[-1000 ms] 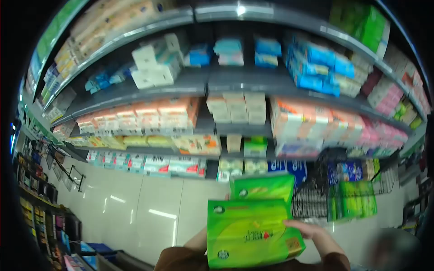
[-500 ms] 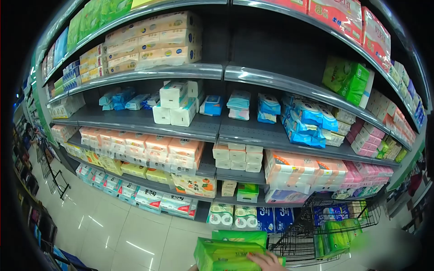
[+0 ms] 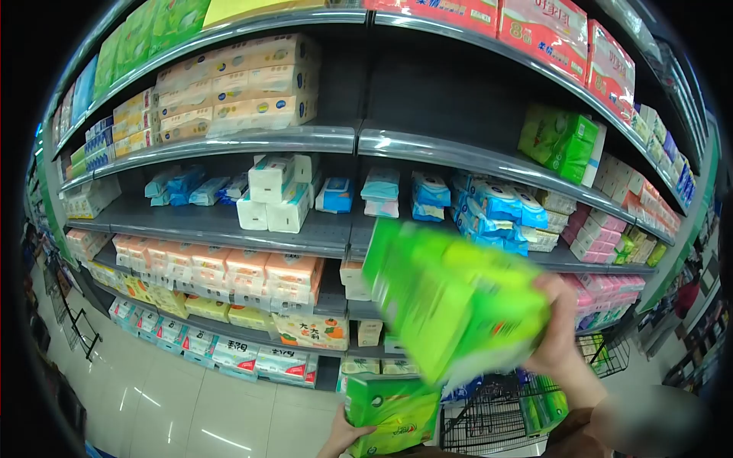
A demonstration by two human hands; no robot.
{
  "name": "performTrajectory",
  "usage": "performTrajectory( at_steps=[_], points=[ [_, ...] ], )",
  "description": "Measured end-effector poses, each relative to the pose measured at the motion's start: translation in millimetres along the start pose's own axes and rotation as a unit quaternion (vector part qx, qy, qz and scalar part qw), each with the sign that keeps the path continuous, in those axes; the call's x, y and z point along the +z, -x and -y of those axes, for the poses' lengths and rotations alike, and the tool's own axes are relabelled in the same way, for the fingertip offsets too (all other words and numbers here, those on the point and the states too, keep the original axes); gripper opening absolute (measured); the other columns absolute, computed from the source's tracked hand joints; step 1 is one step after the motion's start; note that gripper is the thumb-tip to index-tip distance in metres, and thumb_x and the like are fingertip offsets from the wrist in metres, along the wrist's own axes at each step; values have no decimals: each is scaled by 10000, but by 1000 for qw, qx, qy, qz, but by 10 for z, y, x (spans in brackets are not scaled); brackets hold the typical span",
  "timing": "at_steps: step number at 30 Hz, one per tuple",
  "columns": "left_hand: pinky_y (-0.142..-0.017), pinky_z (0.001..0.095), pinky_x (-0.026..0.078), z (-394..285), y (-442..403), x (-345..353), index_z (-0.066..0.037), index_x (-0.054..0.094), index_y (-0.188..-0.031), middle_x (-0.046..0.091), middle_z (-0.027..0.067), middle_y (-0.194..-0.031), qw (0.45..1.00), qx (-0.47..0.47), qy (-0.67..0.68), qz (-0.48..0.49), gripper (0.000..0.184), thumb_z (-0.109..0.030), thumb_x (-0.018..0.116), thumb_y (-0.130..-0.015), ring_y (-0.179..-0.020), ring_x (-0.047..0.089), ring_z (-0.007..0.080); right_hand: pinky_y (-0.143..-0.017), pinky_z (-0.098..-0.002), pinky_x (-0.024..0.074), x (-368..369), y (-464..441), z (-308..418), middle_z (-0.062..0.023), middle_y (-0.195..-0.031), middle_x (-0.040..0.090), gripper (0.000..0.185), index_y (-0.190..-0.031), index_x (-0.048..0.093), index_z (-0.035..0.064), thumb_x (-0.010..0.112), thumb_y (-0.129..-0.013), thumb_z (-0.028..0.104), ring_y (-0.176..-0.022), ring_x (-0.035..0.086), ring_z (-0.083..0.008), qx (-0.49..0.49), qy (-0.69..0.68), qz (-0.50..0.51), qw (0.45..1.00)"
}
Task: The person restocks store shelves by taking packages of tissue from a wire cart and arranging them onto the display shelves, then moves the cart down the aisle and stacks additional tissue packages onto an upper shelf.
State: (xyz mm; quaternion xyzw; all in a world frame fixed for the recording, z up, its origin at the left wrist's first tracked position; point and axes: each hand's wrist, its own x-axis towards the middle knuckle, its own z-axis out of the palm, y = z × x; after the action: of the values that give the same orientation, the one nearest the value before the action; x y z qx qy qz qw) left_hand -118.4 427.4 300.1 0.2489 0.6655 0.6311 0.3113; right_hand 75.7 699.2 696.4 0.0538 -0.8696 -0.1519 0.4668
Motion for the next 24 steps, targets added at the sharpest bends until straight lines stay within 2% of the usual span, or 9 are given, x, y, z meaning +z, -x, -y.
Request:
performTrajectory(
  at_steps=[1,2,5,7,13,16,19,22,24],
  points=[
    [-965,394,505,72,-20,-15,23,398,-1355,579,160,-1227,999,-12,30,-5,944,-122,940,-596,-1136,594,270,-983,-519,403,-61,-190,-158,-239,-1307,536,854,-1346,456,-62,868,-672,262,-1173,521,-418,36,44,-11,998],
    [-955,395,516,102,26,-10,8,384,-1353,565,150,-1223,993,-36,103,-36,934,-74,923,-595,-1121,595,267,-1047,-523,369,-3,-310,-429,-228,-1343,523,907,-1420,427,-50,861,-691,272,-1235,498,-411,-19,117,-65,991],
    [-943,398,525,139,29,-101,0,385,-1332,557,141,-1207,974,-71,200,-80,886,-27,894,-607,-1115,594,267,-1097,-514,331,49,-798,-1069,-191,-1388,523,790,-1448,454,8,762,-725,84,-1294,487,-386,-18,256,-97,962],
    [-935,400,531,164,-27,-169,-5,382,-1322,556,140,-1194,972,-62,198,-110,868,-10,881,-611,-1108,595,268,-1097,-479,344,156,-1202,-1420,-130,-1382,557,775,-1446,479,54,688,-704,-27,-1302,493,-358,-58,270,-133,952],
    [-929,402,535,-122,-270,-142,-12,357,-1315,553,139,-1165,967,-25,166,-190,874,2,870,-608,-1095,593,269,-1095,-442,355,1001,-2337,-2282,-84,-1397,524,904,-1495,426,157,758,-664,28,-1295,484,-308,-48,201,-108,973],
    [-944,413,534,-213,-350,-45,5,364,-1342,557,163,-1208,959,-11,183,-214,863,-28,847,-627,-1124,591,290,-1084,-507,365,1771,-2808,-2592,-98,-1428,502,997,-1519,358,169,806,-636,64,-1303,482,-322,-14,188,-16,982],
    [-978,428,505,-186,-335,133,12,372,-1426,572,187,-1280,945,27,173,-277,846,-163,809,-722,-1168,584,306,-1140,-579,342,2265,-3159,-2548,-112,-1555,381,1088,-1587,258,198,864,-684,237,-1399,409,-353,93,186,205,956],
    [-1002,428,471,-89,-270,249,-9,335,-1469,544,179,-1325,914,-24,249,-320,931,-201,833,-707,-1212,542,299,-1204,-546,283,2772,-3449,-2904,-153,-1659,198,1035,-1622,140,304,728,-807,551,-1487,278,-403,160,48,393,904],
    [-1008,428,461,-88,-238,344,-19,333,-1457,531,179,-1332,890,-61,305,-332,951,-188,852,-679,-1222,525,294,-1208,-523,287,2913,-3504,-3011,-159,-1653,210,1001,-1620,145,315,704,-827,562,-1482,288,-407,148,43,397,905]
  ],
)
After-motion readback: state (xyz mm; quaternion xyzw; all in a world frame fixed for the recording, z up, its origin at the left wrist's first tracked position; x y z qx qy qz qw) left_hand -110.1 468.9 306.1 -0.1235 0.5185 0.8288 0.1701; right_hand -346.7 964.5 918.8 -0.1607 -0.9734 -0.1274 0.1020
